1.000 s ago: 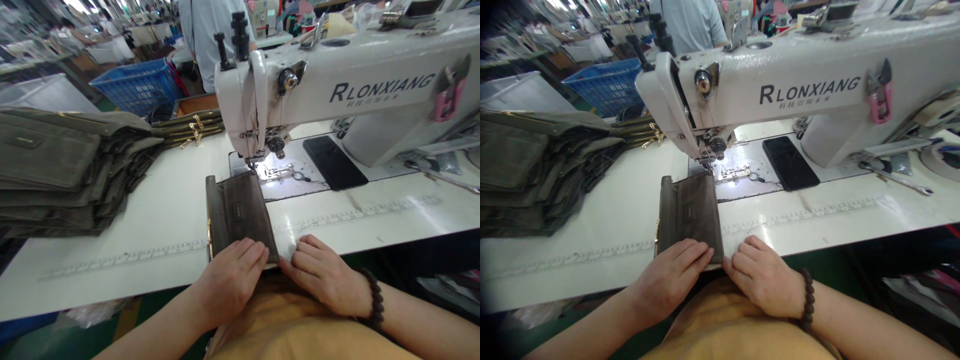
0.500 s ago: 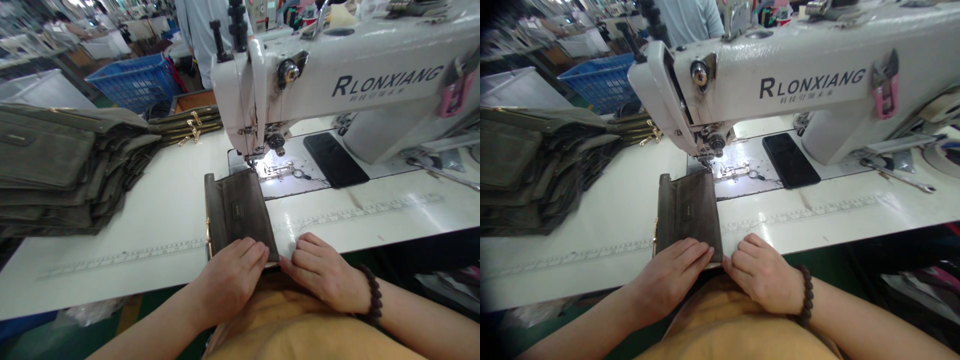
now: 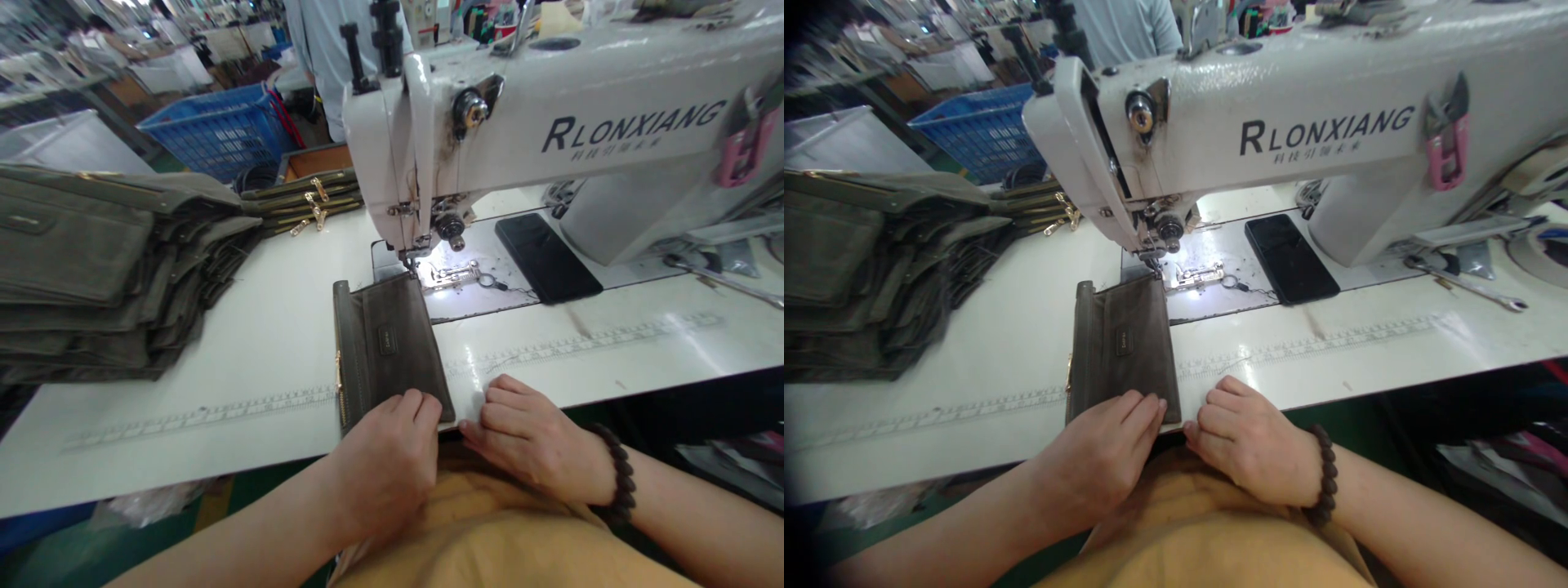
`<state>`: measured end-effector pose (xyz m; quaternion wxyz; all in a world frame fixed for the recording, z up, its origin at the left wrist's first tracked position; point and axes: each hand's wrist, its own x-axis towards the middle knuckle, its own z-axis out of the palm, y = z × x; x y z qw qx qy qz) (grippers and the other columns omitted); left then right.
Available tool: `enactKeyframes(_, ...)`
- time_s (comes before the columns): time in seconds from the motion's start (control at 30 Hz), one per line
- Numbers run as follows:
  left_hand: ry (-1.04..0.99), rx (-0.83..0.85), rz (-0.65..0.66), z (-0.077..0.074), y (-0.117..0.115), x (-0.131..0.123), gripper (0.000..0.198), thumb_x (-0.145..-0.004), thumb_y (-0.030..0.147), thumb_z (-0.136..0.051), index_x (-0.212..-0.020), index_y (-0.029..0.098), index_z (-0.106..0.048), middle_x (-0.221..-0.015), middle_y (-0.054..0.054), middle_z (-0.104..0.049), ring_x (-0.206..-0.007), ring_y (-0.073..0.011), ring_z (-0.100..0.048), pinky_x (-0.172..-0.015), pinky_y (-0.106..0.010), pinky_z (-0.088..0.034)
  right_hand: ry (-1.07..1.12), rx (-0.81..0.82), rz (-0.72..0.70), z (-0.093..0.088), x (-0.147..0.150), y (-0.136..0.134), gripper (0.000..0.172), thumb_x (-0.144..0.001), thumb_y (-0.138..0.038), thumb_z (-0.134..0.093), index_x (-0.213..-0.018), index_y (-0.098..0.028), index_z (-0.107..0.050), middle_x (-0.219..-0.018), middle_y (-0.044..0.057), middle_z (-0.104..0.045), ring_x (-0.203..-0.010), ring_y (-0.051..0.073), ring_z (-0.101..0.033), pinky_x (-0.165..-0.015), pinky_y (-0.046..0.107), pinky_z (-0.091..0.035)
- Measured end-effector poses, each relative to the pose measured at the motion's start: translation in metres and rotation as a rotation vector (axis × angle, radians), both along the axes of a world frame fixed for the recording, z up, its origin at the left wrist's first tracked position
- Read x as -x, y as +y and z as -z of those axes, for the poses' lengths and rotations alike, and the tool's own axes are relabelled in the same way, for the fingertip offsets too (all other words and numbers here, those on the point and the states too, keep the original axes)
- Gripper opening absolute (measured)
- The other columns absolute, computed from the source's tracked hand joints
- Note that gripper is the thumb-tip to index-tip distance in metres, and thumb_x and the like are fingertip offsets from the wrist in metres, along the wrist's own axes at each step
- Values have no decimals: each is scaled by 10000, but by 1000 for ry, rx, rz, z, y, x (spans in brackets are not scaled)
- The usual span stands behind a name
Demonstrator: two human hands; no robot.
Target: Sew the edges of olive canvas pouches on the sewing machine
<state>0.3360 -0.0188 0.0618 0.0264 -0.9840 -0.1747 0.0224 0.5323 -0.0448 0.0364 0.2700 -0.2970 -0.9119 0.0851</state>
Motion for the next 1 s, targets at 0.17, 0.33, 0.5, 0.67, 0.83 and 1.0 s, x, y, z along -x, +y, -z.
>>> enactKeyframes(0.17,-37,-37,20,0,0,-3,135,-744,55,-403,-732,67,-537,-711,-116,-529,-620,-200,-494,-452,-282,-431,20,-25,27,0,-1,0,88,-813,-97,-480,-787,-101,-564,-594,4,-447,-601,122,-341,-561,292,-276)
enactKeyframes(0.33,-179,-56,52,4,7,4,108,-758,82,-445,-753,77,-553,-655,-64,-504,-571,-183,-472,-459,-301,-445,-2,-96,101,0,1,0,192,-799,-93,-500,-984,-47,-525,-644,25,-483,-619,134,-364,-563,294,-299)
enactKeyframes(0.5,-311,-44,41,6,9,11,138,-786,82,-430,-809,75,-567,-755,-81,-553,-666,-183,-515,-573,-313,-493,-27,-216,36,-5,9,6,193,-821,-71,-398,-912,-16,-558,-614,38,-480,-581,146,-378,-521,308,-264)
enactKeyframes(0.67,-383,-62,-50,1,6,15,231,-834,106,-376,-953,49,-566,-902,-120,-600,-816,-213,-557,-704,-355,-509,19,-257,20,-13,13,10,219,-801,-50,-365,-824,-16,-581,-593,44,-478,-542,143,-368,-503,311,-242)
enactKeyframes(0.83,-472,-171,-5,-3,8,19,327,-850,68,-282,-965,49,-587,-998,-117,-620,-987,-208,-541,-819,-300,-485,12,-242,4,-21,13,12,257,-815,-42,-330,-752,-41,-578,-600,46,-492,-527,136,-377,-486,305,-238)
enactKeyframes(1.0,-407,-161,-3,-1,13,19,334,-835,51,-283,-955,55,-595,-979,-115,-634,-945,-193,-572,-825,-294,-483,-23,-221,15,-23,16,17,320,-815,-20,-281,-681,-80,-565,-598,46,-486,-525,135,-379,-491,305,-244)
